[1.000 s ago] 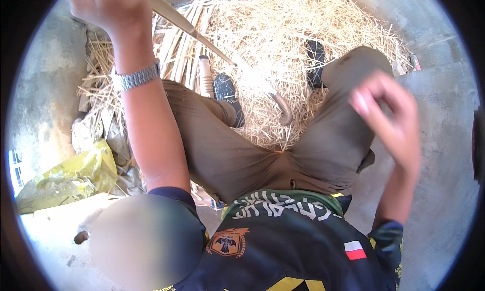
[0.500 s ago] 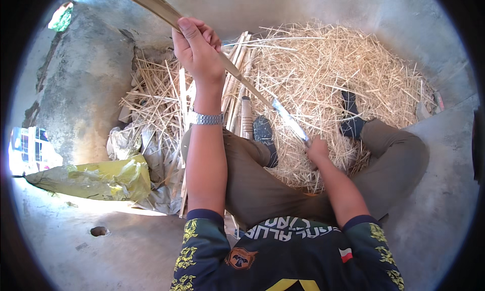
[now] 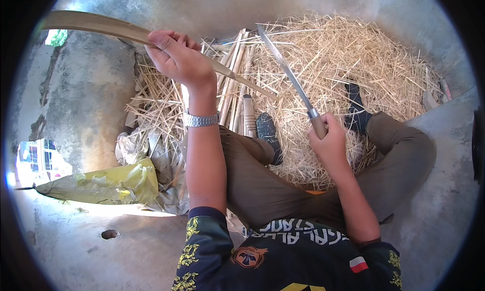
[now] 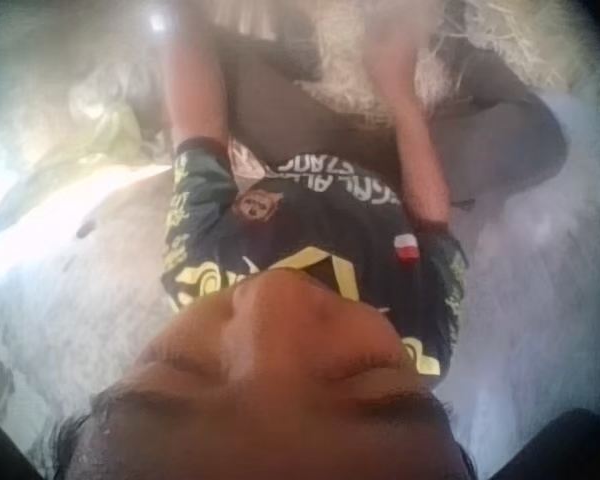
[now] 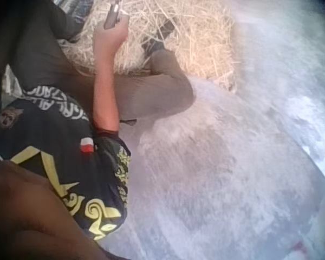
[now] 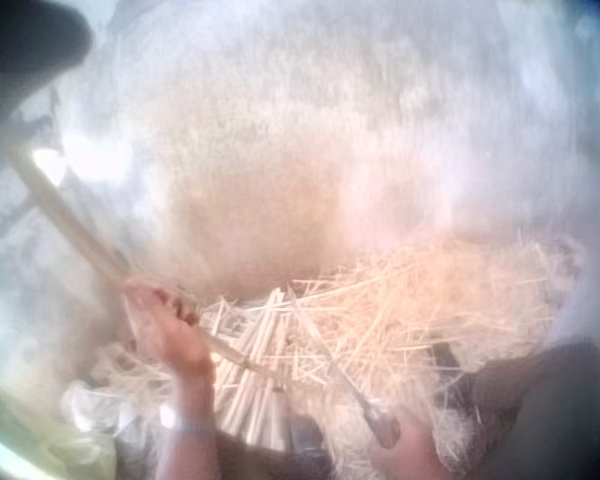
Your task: The person sits on the floor and uses a knife to split long bamboo poles into thin strips. They hold the bamboo with one hand and use the knife to shave and split the material, creating a pile of thin bamboo strips.
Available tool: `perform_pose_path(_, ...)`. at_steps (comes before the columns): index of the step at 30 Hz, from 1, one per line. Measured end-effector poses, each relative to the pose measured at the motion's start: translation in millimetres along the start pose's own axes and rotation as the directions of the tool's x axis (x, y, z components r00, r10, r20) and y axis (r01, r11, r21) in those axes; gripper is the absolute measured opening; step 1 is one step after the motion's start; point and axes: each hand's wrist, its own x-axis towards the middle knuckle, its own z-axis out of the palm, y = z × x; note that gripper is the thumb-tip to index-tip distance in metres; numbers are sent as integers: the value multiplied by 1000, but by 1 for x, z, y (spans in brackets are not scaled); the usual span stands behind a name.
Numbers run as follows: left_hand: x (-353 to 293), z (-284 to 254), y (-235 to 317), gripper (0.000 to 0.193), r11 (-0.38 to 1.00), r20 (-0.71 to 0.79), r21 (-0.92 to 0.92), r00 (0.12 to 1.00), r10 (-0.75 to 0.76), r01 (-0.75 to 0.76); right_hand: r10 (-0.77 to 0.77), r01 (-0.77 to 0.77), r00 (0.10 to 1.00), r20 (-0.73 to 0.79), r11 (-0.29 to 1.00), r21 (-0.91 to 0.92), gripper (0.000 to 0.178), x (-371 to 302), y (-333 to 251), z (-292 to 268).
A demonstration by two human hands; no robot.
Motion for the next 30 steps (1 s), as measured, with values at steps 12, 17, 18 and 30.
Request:
perform_pose_path(12, -21, 14, -26, 48, 999, -6, -8, 999, -49, 49, 14, -67, 979, 203, 964, 257, 38, -20, 23, 63)
perform_pose_path(17, -26, 20, -24, 49, 997, -18, 8, 997, -71, 71, 266, -329, 909, 321, 931, 159, 34, -18, 19, 60)
perform_pose_path(18, -25, 20, -24, 50, 996, -31, 7, 996, -89, 90, 258, -326, 911, 320, 928, 181, 33, -20, 16, 58)
perform_pose_path(30, -20, 15, -28, 50, 997, -103, 3, 992, -73, 73, 201, -223, 953, 226, 972, 79, 24, -20, 11, 58)
